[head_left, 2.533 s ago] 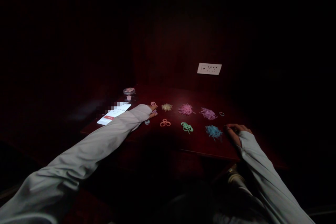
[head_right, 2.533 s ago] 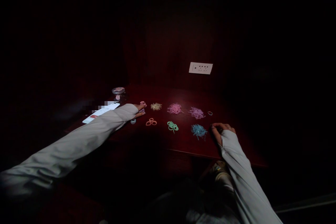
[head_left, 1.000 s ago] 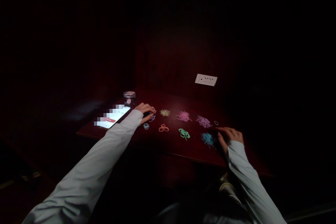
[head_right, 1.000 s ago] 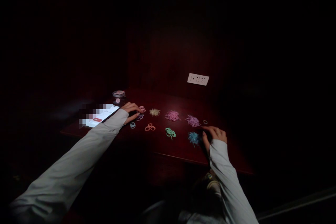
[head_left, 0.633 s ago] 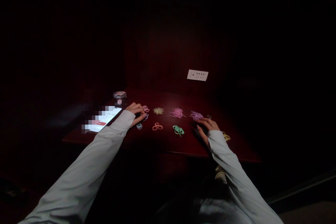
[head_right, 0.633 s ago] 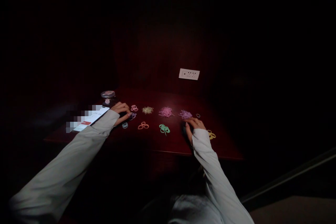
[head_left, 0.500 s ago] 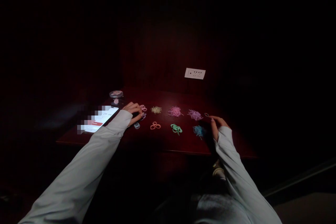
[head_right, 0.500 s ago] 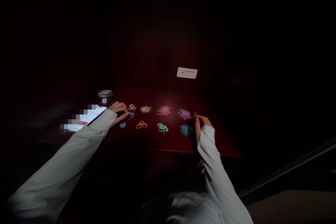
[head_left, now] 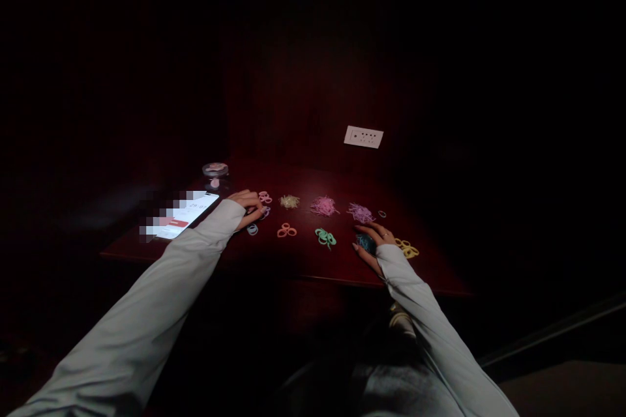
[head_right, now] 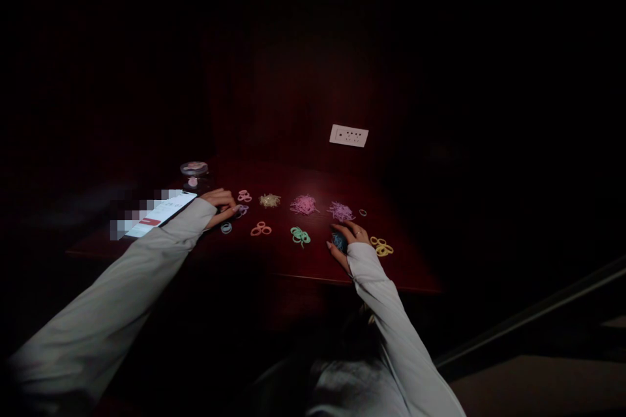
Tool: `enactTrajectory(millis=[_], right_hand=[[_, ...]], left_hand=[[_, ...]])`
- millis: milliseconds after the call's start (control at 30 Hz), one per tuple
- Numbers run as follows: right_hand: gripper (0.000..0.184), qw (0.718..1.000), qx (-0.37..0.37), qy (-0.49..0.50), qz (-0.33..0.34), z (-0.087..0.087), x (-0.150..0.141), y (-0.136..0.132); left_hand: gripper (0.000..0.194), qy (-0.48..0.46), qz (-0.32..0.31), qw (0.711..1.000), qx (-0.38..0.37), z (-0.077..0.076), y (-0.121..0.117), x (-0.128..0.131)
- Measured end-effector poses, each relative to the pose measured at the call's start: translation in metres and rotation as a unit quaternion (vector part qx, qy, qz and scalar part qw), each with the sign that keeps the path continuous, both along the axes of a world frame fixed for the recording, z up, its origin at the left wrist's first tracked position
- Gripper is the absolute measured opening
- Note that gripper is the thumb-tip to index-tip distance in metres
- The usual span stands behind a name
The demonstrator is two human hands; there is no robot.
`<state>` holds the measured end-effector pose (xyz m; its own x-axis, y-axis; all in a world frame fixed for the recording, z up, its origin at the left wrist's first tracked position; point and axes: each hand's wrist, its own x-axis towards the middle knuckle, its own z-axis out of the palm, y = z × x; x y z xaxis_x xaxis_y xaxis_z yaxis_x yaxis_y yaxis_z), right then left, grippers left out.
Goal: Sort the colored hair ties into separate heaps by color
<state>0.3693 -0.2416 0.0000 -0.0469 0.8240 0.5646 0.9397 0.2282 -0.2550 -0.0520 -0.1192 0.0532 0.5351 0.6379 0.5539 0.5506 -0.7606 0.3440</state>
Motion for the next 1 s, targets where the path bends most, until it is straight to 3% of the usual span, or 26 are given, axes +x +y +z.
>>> enactTrajectory(millis=[133,300,600,1000], right_hand=[[0.045,1.0,-0.024,0.006,0.011,-0.004,0.002,0.002],[0.037,0.999,0.0,0.021,0.038,-0.004,0.0,0.003],[0.025,0.996,-0.035,0.02,0.075,0.021,-0.004,-0.005],[0.023,0.996,-0.034,0.028,0.072,0.022,-0.005,-0.006]], left_hand=[[0.052,0.011,0.076,0.993,-0.09,0.006,-0.011,0.001],[0.057,0.005,0.152,0.982,-0.112,0.011,-0.017,0.001],[0.051,0.037,0.138,0.983,-0.118,0.011,-0.014,0.001],[0.049,0.036,0.16,0.98,-0.109,0.004,-0.005,-0.002]])
